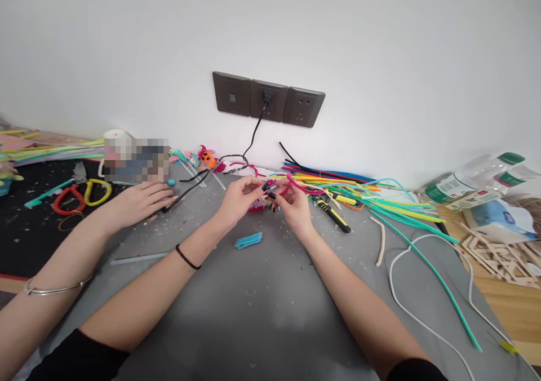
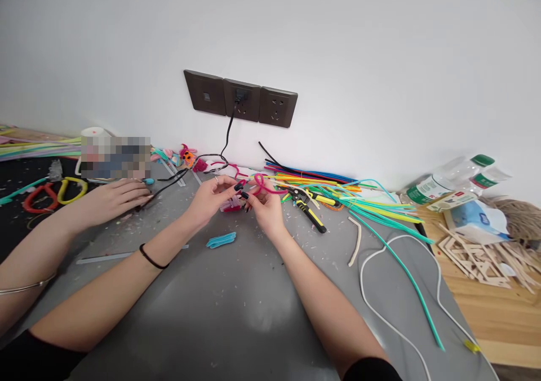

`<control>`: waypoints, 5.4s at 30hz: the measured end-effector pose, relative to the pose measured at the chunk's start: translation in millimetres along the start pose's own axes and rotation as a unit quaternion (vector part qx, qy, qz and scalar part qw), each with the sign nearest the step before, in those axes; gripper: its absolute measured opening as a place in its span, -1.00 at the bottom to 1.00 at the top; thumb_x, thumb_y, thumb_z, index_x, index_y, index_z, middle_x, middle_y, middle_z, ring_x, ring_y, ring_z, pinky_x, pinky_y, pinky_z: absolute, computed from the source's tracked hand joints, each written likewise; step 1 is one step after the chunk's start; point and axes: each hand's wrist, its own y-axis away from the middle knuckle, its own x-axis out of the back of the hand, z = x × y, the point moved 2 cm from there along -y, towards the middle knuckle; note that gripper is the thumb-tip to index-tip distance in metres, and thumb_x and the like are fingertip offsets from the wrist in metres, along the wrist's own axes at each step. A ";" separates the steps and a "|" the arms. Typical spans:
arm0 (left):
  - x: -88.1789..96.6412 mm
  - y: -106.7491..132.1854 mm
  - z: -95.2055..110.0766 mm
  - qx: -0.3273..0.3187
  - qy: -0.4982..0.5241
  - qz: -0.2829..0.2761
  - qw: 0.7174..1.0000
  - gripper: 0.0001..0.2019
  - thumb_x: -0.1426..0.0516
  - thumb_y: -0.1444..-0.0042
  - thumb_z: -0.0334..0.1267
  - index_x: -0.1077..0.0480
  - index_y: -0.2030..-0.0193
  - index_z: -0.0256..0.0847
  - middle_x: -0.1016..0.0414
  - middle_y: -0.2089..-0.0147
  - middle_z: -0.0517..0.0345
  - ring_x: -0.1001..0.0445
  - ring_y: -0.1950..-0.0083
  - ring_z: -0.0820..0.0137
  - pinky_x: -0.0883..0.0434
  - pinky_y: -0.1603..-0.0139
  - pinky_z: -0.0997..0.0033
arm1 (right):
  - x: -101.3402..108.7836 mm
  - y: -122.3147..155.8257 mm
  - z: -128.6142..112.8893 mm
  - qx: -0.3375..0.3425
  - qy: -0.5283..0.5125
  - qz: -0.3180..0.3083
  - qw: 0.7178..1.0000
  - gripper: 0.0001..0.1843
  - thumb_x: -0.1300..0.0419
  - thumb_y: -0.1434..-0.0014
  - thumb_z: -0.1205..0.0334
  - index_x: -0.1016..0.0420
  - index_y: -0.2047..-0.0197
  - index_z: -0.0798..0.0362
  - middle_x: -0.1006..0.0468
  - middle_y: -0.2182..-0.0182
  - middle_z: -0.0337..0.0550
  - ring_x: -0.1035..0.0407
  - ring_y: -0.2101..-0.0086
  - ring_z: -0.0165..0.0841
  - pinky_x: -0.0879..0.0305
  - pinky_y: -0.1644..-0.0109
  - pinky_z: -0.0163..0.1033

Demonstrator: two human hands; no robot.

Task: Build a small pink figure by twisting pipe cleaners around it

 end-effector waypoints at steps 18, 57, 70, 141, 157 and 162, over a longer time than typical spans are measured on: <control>3.9 -2.5 3.5 0.008 -0.071 -0.052 0.996 -0.59 -0.31 0.00 0.14 -0.46 0.36 -0.22 -0.58 0.37 0.07 -0.51 0.33 0.30 -0.45 0.23 0.31 | -1.4 2.1 -8.6 -0.001 -0.030 0.028 0.999 -0.59 -0.47 -0.01 0.00 -0.44 0.19 -0.04 -0.55 0.47 -0.32 -0.41 0.56 -0.41 -0.42 0.45 -0.26; 6.0 -4.2 4.0 0.034 -0.019 -0.080 0.996 -0.49 -0.34 0.04 0.21 -0.57 0.20 -0.25 -0.65 0.23 0.00 -0.53 0.27 0.29 -0.47 0.24 0.33 | 7.5 -3.2 5.2 -0.067 -0.089 0.060 0.992 -0.53 -0.58 0.20 -0.05 -0.57 0.29 0.00 -0.64 0.36 -0.22 -0.51 0.41 -0.36 -0.55 0.21 -0.18; 9.6 -8.3 2.4 0.011 -0.031 -0.047 0.998 -0.51 -0.39 0.12 0.18 -0.52 0.30 -0.23 -0.62 0.28 0.03 -0.54 0.25 0.27 -0.46 0.18 0.27 | 6.1 -5.2 8.1 -0.065 -0.050 0.034 0.996 -0.52 -0.55 0.14 -0.15 -0.61 0.30 0.02 -0.64 0.45 -0.22 -0.52 0.44 -0.33 -0.54 0.22 -0.15; 7.6 1.5 9.1 -0.045 -0.137 -0.071 0.987 -0.77 -0.21 -0.12 -0.08 -0.50 0.33 -0.23 -0.63 0.34 0.03 -0.55 0.34 0.32 -0.47 0.26 0.33 | 9.5 0.1 -2.6 -0.065 0.057 -0.012 0.996 -0.52 -0.45 0.01 -0.23 -0.59 0.31 0.03 -0.62 0.40 -0.17 -0.44 0.40 -0.35 -0.41 0.29 -0.24; 1.8 2.3 12.6 -0.016 -0.081 -0.086 0.993 -0.72 -0.26 -0.09 -0.01 -0.46 0.33 -0.22 -0.59 0.34 0.09 -0.52 0.31 0.34 -0.48 0.22 0.34 | 5.2 -0.4 0.2 -0.066 -0.011 -0.008 0.998 -0.52 -0.51 0.08 -0.18 -0.54 0.28 -0.01 -0.56 0.37 -0.23 -0.37 0.43 -0.39 -0.39 0.30 -0.24; -0.9 3.1 11.1 0.012 -0.020 -0.097 0.995 -0.71 -0.28 -0.05 -0.01 -0.45 0.36 -0.22 -0.53 0.40 0.15 -0.45 0.37 0.41 -0.42 0.28 0.38 | 3.8 0.8 -6.1 -0.068 -0.034 -0.013 0.997 -0.54 -0.53 0.11 -0.15 -0.55 0.32 -0.01 -0.55 0.41 -0.23 -0.38 0.42 -0.38 -0.36 0.29 -0.25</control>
